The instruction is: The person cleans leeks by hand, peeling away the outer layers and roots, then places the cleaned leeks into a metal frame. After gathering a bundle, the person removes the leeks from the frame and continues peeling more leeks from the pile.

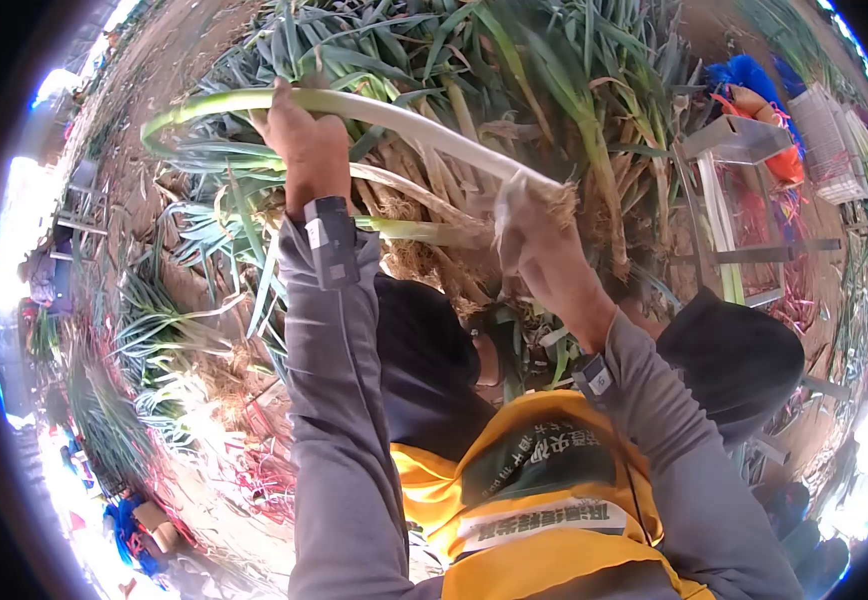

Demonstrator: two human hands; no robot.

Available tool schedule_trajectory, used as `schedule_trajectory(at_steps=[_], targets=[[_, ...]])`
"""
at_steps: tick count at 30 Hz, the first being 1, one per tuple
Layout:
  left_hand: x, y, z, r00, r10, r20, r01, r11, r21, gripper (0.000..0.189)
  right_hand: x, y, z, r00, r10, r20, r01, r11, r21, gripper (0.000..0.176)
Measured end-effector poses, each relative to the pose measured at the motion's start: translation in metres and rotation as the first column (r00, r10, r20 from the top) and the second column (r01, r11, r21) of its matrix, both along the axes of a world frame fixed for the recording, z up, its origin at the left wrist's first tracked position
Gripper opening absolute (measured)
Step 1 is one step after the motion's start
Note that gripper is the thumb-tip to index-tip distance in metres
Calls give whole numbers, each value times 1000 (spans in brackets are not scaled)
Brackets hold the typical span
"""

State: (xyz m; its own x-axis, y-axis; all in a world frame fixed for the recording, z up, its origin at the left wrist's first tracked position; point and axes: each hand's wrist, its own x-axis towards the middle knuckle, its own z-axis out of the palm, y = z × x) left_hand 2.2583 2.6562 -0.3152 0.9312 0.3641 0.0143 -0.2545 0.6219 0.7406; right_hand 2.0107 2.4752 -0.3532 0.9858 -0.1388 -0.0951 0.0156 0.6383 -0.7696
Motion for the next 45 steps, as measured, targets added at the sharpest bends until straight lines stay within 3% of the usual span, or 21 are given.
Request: schedule_trajectory(at_steps=[1, 3, 5, 6, 7, 8, 11, 13, 16, 18, 19, 21, 24, 26, 27, 29, 31, 33, 38, 42, 45], targets=[[-12, -11, 20, 997, 27, -69, -40, 980, -193, 43, 2, -1, 9, 1000, 9, 9, -9, 1000, 1, 37], [-2, -9, 18, 999, 43, -17, -45, 984, -170, 51, 0, -11, 27, 982, 126, -137, -113, 989, 98, 32], [-3, -8, 19, 996, 84, 22, -86, 992, 94, 47, -24, -20, 22, 961, 149, -232, -202, 953, -226, 25], [0, -5, 16, 996, 50, 73, -55, 995, 79, 67, -44, -26, 23, 939, 176, -295, -250, 939, -237, 23], [2, -4, 14, 998, 37, 52, -42, 994, 98, 64, -64, -32, 24, 912, 202, -357, -300, 922, -245, 21], [-5, -7, 14, 1000, 26, 9, -26, 995, 101, 63, -82, -40, 32, 864, 251, -436, -286, 958, -15, 19], [-13, -31, 11, 996, -15, -83, 20, 998, 60, 45, -119, -62, 67, 914, 87, -397, -285, 834, -473, 15], [0, -40, -4, 998, -37, 53, 35, 999, 42, 44, -146, -72, 85, 997, 76, -28, -52, 341, -939, 16], [-3, -23, 15, 994, 97, 43, -99, 994, 53, 42, -189, -112, 89, 956, 93, 279, 292, -183, -939, 38], [-15, -35, 20, 996, 41, 75, -52, 987, 154, 32, -210, -127, 71, 919, -386, 84, 247, 395, -885, 36], [-26, -44, 31, 997, -41, 65, 34, 994, 108, 33, -199, -135, 67, 907, -416, 72, 218, 316, -923, 35], [-29, -58, 30, 981, -188, 44, 187, 982, 25, 42, -156, -137, 42, 980, -180, 87, 69, -101, -992, 34], [-45, -65, 23, 942, -324, 92, 294, 924, 246, 41, -130, -104, -80, 979, 192, -62, -26, -184, -983, 30], [-52, -69, 27, 931, -352, 94, 337, 930, 145, 39, -129, -59, -88, 688, 303, -659, -482, -488, -728, 27], [-52, -69, 32, 925, -367, 101, 365, 930, 41, 36, -119, -44, -80, 691, 305, -655, -480, -484, -732, 27], [-53, -63, 35, 919, -379, 109, 383, 924, -11, 31, -100, -22, -47, 902, 333, -275, -217, -202, -955, 25], [-51, -62, 35, 793, -540, 281, 575, 816, -55, 27, -61, -20, -22, 950, 306, 65, 62, 18, -998, 22], [-50, -70, 36, 776, -553, 302, 595, 802, -60, 23, -17, -22, 29, 942, 98, 320, 301, 168, -939, 16], [-57, -72, 42, 752, -620, 222, 655, 739, -155, 27, 64, -26, 66, 850, -118, 514, 527, 197, -827, 20], [-64, -74, 43, 665, -680, 309, 745, 632, -212, 24, 82, -21, 79, 883, -61, 466, 466, 247, -850, 20], [-65, -79, 46, 696, -666, 268, 714, 681, -164, 25, 92, -25, 79, 888, -93, 451, 460, 187, -868, 22]])
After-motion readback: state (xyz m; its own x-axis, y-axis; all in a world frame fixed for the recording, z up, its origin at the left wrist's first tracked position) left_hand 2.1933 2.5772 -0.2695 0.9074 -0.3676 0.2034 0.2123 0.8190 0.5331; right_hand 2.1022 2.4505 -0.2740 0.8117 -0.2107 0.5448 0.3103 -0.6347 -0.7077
